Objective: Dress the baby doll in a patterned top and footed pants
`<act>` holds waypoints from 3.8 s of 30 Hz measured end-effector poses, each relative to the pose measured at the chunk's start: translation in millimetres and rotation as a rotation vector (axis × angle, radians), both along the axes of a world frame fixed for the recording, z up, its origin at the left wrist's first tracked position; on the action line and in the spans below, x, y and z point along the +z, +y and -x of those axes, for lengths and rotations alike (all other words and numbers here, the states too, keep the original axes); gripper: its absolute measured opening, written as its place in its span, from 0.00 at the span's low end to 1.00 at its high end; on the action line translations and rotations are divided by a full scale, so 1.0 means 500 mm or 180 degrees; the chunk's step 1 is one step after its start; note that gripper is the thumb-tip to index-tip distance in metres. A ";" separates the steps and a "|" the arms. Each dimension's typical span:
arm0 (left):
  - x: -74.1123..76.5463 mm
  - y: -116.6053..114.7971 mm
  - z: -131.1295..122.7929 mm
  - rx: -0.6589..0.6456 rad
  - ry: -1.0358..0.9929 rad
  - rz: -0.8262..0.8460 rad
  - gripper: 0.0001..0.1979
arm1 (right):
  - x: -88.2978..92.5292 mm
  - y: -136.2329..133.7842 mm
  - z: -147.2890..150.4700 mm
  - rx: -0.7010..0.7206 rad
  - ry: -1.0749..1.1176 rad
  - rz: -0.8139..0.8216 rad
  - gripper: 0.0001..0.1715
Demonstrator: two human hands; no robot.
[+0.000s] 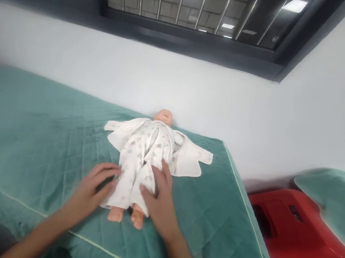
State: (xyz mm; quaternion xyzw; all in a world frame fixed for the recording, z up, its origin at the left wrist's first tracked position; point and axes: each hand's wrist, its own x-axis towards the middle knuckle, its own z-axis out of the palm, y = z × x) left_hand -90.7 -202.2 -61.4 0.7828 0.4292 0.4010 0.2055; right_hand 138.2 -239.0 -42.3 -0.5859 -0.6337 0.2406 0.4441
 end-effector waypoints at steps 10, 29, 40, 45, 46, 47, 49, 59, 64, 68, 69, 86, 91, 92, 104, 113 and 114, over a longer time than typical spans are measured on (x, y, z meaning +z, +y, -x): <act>-0.020 -0.126 -0.008 0.0164 0.0443 -0.0034 0.15 | 0.025 -0.103 0.096 0.0014 -0.1905 0.0103 0.14; -0.002 -0.174 0.004 0.0295 -0.0342 0.0411 0.07 | 0.046 -0.138 0.087 0.0509 -0.1547 -0.0513 0.14; 0.081 -0.133 -0.099 -0.0129 0.1079 -0.0439 0.15 | -0.030 -0.135 0.030 -0.0442 -0.0426 0.0128 0.11; 0.083 -0.123 -0.111 -0.0234 0.1358 -0.0372 0.15 | -0.042 -0.128 0.036 -0.0406 -0.0596 0.0284 0.09; 0.080 -0.121 -0.110 -0.0231 0.1318 -0.0345 0.14 | -0.043 -0.125 0.034 -0.0400 -0.0560 0.0285 0.09; 0.077 -0.119 -0.108 -0.0227 0.1251 -0.0305 0.13 | -0.042 -0.121 0.032 -0.0379 -0.0475 0.0286 0.09; 0.076 -0.113 -0.106 -0.0272 0.1032 -0.0145 0.10 | -0.032 -0.113 0.028 -0.0265 -0.0206 0.0267 0.10; 0.131 -0.091 -0.118 -0.0371 0.0365 0.0761 0.02 | 0.068 -0.118 0.026 0.0086 -0.0436 -0.0271 0.12; 0.118 -0.103 -0.134 -0.0246 0.0607 0.0466 0.03 | 0.079 -0.132 0.015 0.0265 -0.0862 -0.0498 0.13; 0.111 -0.114 -0.133 -0.0038 0.0478 0.0478 0.04 | 0.086 -0.134 0.011 0.0313 -0.1168 -0.0551 0.13; 0.110 -0.115 -0.131 0.0011 0.0353 0.0542 0.04 | 0.082 -0.133 0.012 0.0261 -0.1236 -0.0565 0.13; 0.040 -0.159 -0.093 0.0072 -0.0006 0.0144 0.06 | 0.048 -0.163 0.000 -0.0059 -0.1675 -0.0569 0.05; 0.047 -0.128 -0.077 0.0092 -0.0077 0.0062 0.12 | 0.031 -0.179 -0.002 0.0195 -0.1954 -0.0388 0.07; 0.050 -0.108 -0.076 0.0155 -0.0083 -0.0013 0.13 | 0.024 -0.181 -0.002 0.0214 -0.1942 -0.0337 0.07; 0.063 0.110 -0.171 0.0352 0.0578 -0.0096 0.09 | -0.018 -0.172 0.017 0.0076 -0.1400 -0.0844 0.20; 0.052 0.122 -0.131 0.0368 -0.0239 0.0243 0.02 | -0.046 -0.168 -0.006 0.0548 -0.1305 -0.0832 0.14; 0.051 0.109 -0.120 0.0340 -0.0353 0.0343 0.04 | -0.047 -0.169 -0.013 0.0554 -0.1324 -0.0853 0.14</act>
